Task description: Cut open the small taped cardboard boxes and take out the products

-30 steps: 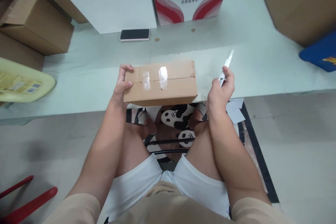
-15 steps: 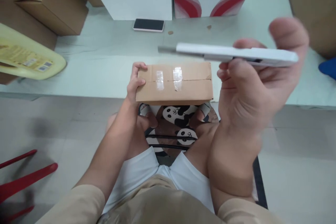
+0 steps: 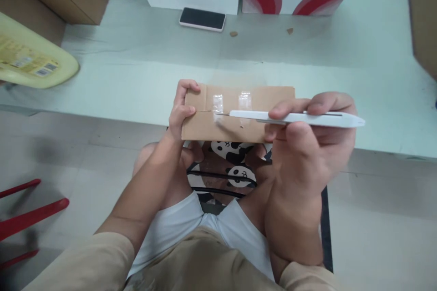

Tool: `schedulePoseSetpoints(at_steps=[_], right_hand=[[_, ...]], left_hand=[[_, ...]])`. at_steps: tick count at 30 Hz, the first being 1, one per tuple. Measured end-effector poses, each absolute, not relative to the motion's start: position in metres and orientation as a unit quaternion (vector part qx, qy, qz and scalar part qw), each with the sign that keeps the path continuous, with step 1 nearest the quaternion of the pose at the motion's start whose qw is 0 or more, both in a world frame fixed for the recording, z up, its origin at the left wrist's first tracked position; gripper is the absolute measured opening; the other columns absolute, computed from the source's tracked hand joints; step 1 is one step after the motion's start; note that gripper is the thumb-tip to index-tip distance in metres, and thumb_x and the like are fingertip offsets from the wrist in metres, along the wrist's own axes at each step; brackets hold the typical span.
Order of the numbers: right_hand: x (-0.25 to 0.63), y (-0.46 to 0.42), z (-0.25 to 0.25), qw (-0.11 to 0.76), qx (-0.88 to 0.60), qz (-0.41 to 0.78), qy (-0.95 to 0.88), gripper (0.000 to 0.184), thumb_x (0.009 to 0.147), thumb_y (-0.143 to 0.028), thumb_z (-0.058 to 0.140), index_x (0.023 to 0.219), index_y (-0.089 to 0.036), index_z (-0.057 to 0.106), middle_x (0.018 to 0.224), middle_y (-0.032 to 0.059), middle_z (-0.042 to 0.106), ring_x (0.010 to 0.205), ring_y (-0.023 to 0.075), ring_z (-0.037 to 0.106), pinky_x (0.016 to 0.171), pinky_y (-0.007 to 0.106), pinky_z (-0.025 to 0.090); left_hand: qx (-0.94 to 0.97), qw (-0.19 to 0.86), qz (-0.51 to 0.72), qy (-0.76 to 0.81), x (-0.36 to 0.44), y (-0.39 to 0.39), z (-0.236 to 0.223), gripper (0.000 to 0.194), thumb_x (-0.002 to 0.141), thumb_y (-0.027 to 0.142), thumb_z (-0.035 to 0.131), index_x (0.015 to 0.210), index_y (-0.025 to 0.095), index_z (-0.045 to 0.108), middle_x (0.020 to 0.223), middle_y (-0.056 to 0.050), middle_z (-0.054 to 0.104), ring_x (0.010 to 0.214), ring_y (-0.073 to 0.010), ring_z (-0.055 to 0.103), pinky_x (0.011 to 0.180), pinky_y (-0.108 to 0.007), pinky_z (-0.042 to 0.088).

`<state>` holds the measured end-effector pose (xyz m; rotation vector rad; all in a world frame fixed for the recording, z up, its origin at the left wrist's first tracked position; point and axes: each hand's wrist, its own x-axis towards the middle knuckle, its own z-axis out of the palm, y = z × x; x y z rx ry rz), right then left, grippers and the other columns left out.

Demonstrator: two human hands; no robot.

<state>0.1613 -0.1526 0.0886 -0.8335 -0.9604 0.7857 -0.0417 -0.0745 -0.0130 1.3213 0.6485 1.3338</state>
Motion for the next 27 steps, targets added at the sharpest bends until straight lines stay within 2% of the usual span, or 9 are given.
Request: schedulePoseSetpoints(at_steps=[2,4,16,22,27], right_hand=[[0.158,-0.151,0.084,0.742,-0.386,0.337,-0.432,0.031,0.075,-0.022,0.082,0.084,-0.025,0.053,0.066,-0.0112,0.068,0.042,0.0068,0.053,0.033,0.02,0.042],[0.155,-0.149,0.081,0.74,-0.393,0.33,-0.435,0.03,0.077,-0.022,0.081,0.085,-0.025,0.052,0.069,-0.0116,0.071,0.039,0.006,0.05,0.033,0.02,0.041],[0.15,-0.145,0.073,0.739,-0.407,0.311,-0.438,0.028,0.081,-0.022,0.08,0.089,-0.024,0.053,0.073,-0.008,0.074,0.047,0.0078,0.059,0.038,0.019,0.046],[0.145,-0.148,0.079,0.692,-0.482,0.314,-0.436,0.026,0.083,-0.016,0.072,0.091,-0.025,0.048,0.077,-0.0071,0.073,0.044,0.0076,0.055,0.039,0.022,0.044],[0.147,-0.148,0.079,0.672,-0.521,0.293,-0.436,0.03,0.085,-0.023,0.071,0.092,-0.029,0.042,0.076,-0.0083,0.069,0.045,0.0096,0.052,0.04,0.025,0.043]], left_hand=[[0.568,0.537,0.563,0.269,-0.041,-0.074,-0.014,0.053,0.073,0.066,0.074,0.104,0.027,0.056,0.1,-0.003,0.051,0.086,-0.0203,0.055,0.079,-0.038,0.053],[0.578,0.528,0.563,0.266,-0.041,-0.074,-0.015,0.052,0.075,0.066,0.072,0.105,0.027,0.055,0.1,-0.003,0.051,0.086,-0.02,0.055,0.079,-0.038,0.053],[0.57,0.549,0.557,0.252,-0.042,-0.075,-0.016,0.052,0.076,0.064,0.071,0.107,0.028,0.052,0.102,-0.002,0.049,0.091,-0.0204,0.054,0.088,-0.04,0.05],[0.56,0.541,0.553,0.296,-0.042,-0.077,-0.01,0.051,0.072,0.064,0.071,0.102,0.027,0.053,0.1,-0.003,0.052,0.085,-0.0204,0.053,0.076,-0.035,0.049],[0.555,0.551,0.546,0.301,-0.043,-0.077,-0.01,0.045,0.07,0.055,0.072,0.101,0.027,0.053,0.101,-0.003,0.052,0.087,-0.0203,0.051,0.076,-0.033,0.047]])
